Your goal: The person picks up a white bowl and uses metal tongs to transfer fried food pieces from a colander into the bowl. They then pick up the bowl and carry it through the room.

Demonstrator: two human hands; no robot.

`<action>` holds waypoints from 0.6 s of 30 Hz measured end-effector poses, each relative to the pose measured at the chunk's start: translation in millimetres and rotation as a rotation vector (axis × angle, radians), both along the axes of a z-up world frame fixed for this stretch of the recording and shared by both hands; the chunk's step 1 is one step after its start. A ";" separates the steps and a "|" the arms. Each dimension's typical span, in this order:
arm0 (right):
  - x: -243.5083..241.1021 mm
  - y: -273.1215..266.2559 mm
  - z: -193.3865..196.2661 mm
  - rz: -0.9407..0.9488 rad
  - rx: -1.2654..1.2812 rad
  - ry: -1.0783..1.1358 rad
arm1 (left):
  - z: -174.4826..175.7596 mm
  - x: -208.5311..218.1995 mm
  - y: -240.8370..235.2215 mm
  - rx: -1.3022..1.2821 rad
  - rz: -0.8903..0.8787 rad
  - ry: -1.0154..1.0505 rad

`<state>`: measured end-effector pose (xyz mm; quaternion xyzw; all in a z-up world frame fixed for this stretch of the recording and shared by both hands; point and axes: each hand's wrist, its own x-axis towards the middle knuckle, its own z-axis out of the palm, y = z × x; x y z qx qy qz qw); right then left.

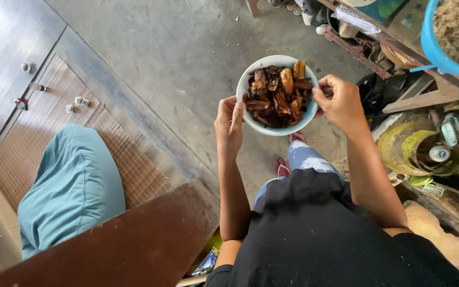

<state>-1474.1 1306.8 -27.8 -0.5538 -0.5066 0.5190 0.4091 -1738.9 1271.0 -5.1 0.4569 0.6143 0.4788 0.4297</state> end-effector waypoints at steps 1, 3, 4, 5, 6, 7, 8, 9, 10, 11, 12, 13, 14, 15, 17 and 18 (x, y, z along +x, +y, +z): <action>-0.8 19.7 -10.1 0.010 -0.005 0.003 | -8.1 -2.6 17.3 -0.038 -0.018 0.063; -2.2 55.9 -29.1 0.024 0.015 -0.075 | -23.3 -8.2 51.3 -0.119 -0.053 0.188; -4.7 74.1 -38.5 0.032 0.023 -0.114 | -30.0 -13.2 70.3 -0.096 -0.049 0.209; -8.1 93.0 -48.4 0.030 0.011 -0.069 | -36.9 -17.3 88.2 -0.079 -0.039 0.230; -12.0 113.3 -56.9 0.028 -0.003 -0.023 | -42.2 -21.4 105.3 -0.062 -0.030 0.251; -15.4 140.8 -62.5 0.034 -0.003 0.020 | -45.2 -26.1 126.0 -0.068 -0.010 0.241; -20.5 167.2 -66.3 0.047 0.035 0.010 | -45.7 -31.6 146.5 -0.073 0.011 0.230; -27.3 195.8 -69.2 0.067 0.077 0.003 | -44.8 -34.8 167.1 -0.075 0.038 0.221; -31.4 224.1 -71.0 0.087 0.119 -0.003 | -43.9 -33.5 186.0 -0.059 0.047 0.201; -35.1 252.4 -72.3 0.086 0.135 -0.017 | -41.0 -33.1 204.9 -0.042 0.053 0.187; -37.1 280.2 -74.9 0.085 0.152 -0.031 | -38.8 -33.4 224.5 -0.025 0.059 0.173; -34.6 296.8 -81.4 0.072 0.153 -0.051 | -39.2 -33.7 238.1 -0.016 0.037 0.177; -30.1 315.2 -89.7 0.065 0.140 -0.050 | -40.7 -34.0 251.0 -0.007 0.016 0.182; -25.3 337.9 -98.7 0.049 0.130 -0.046 | -42.1 -34.9 267.1 0.004 -0.015 0.189; -11.9 376.4 -118.9 0.009 0.199 -0.101 | -50.4 -31.6 302.4 -0.003 -0.062 0.346; -5.1 392.2 -129.8 -0.011 0.278 -0.161 | -55.8 -28.9 315.8 -0.011 -0.095 0.420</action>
